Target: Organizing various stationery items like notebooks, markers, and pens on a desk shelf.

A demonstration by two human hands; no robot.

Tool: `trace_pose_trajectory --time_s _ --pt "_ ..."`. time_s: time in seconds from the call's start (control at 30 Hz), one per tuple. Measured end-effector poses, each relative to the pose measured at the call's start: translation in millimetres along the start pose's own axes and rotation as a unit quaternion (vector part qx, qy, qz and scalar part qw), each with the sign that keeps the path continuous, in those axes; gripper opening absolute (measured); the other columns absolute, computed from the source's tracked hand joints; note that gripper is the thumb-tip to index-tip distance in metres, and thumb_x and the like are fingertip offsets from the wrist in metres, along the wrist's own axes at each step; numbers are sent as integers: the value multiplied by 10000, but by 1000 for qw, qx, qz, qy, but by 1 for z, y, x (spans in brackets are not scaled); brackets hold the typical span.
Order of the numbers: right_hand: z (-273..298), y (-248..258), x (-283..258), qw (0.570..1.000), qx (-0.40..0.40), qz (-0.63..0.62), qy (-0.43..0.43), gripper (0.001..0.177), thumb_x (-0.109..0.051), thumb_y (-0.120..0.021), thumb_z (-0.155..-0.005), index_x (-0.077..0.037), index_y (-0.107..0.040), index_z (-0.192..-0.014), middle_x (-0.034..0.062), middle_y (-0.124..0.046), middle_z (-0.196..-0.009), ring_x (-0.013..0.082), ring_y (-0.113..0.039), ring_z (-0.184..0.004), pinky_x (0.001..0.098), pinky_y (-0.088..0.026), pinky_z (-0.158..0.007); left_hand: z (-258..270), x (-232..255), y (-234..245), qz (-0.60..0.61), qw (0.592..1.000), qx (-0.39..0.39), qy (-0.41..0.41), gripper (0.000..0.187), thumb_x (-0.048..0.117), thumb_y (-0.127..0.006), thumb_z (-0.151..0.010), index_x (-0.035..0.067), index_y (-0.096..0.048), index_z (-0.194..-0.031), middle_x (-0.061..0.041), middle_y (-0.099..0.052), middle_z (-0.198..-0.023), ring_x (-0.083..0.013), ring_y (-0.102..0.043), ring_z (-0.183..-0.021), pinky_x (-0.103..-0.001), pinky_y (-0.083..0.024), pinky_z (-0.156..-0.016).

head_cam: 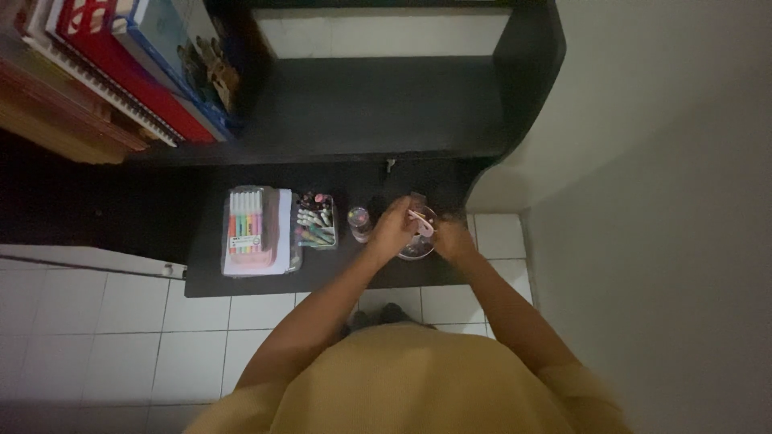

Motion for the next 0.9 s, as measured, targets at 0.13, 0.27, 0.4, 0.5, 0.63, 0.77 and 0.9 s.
trace_pose_trajectory --time_s 0.13,0.27,0.4,0.5,0.63,0.77,0.9 --pt "8 -9 7 987 103 54 109 344 -137 -753 -767 -7 -718 -1083 222 -667 -1033 402 -648 -961 494 -540 -800 -3 17 9 -16 999 -27 38 389 117 -705 -906 -55 -589 -1235 -234 -653 -1118 -378 -667 -1018 -433 -538 -872" --pt "20 3 4 968 175 -1 177 217 -80 -733 -779 -8 -695 -980 186 -629 -941 382 -613 -925 495 -509 -808 1 16 9 -17 999 -15 34 442 99 -696 -884 -67 -564 -1272 -237 -630 -1130 -382 -663 -1001 -447 -534 -859" --pt "40 41 -16 933 230 -99 259 176 -83 -751 -799 -18 -676 -945 174 -611 -918 397 -582 -899 494 -469 -771 3 14 9 -2 1000 0 13 319 64 -680 -873 -33 -634 -1173 -226 -652 -1098 -400 -661 -1037 -447 -538 -888" --pt "32 21 2 960 164 -62 217 122 -51 -720 -809 -40 -687 -926 161 -594 -894 351 -597 -889 467 -481 -778 7 2 3 22 1000 14 -6 352 75 -663 -933 -35 -591 -1259 -234 -633 -1161 -406 -654 -1072 -442 -533 -907" --pt "31 8 12 952 194 -70 225 156 -29 -704 -815 -54 -710 -969 143 -592 -882 349 -595 -884 471 -488 -796 9 19 12 34 999 -1 22 317 42 -621 -919 -8 -614 -1232 -215 -645 -1170 -392 -660 -1104 -424 -541 -927" --pt "33 20 7 955 170 -160 180 327 -27 -623 -892 -27 -664 -1217 164 -644 -1056 298 -647 -977 403 -528 -881 7 13 11 20 999 16 -38 362 -39 -549 -921 0 -656 -1264 -223 -627 -1306 -394 -626 -1202 -414 -499 -1014" --pt "36 53 -28 908 127 -372 147 379 -193 -590 -1029 -47 -578 -1379 164 -688 -1238 288 -675 -1138 388 -530 -984 0 38 35 103 995 -7 10 448 -42 -523 -930 28 -601 -1366 -196 -630 -1330 -350 -644 -1217 -377 -497 -1050"
Point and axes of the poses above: each hand's wrist, its own z-axis away from the middle knuckle, its own y-axis out of the back of the hand, x = y × z, the point moved 2 cm from there along -z, towards the middle knuckle
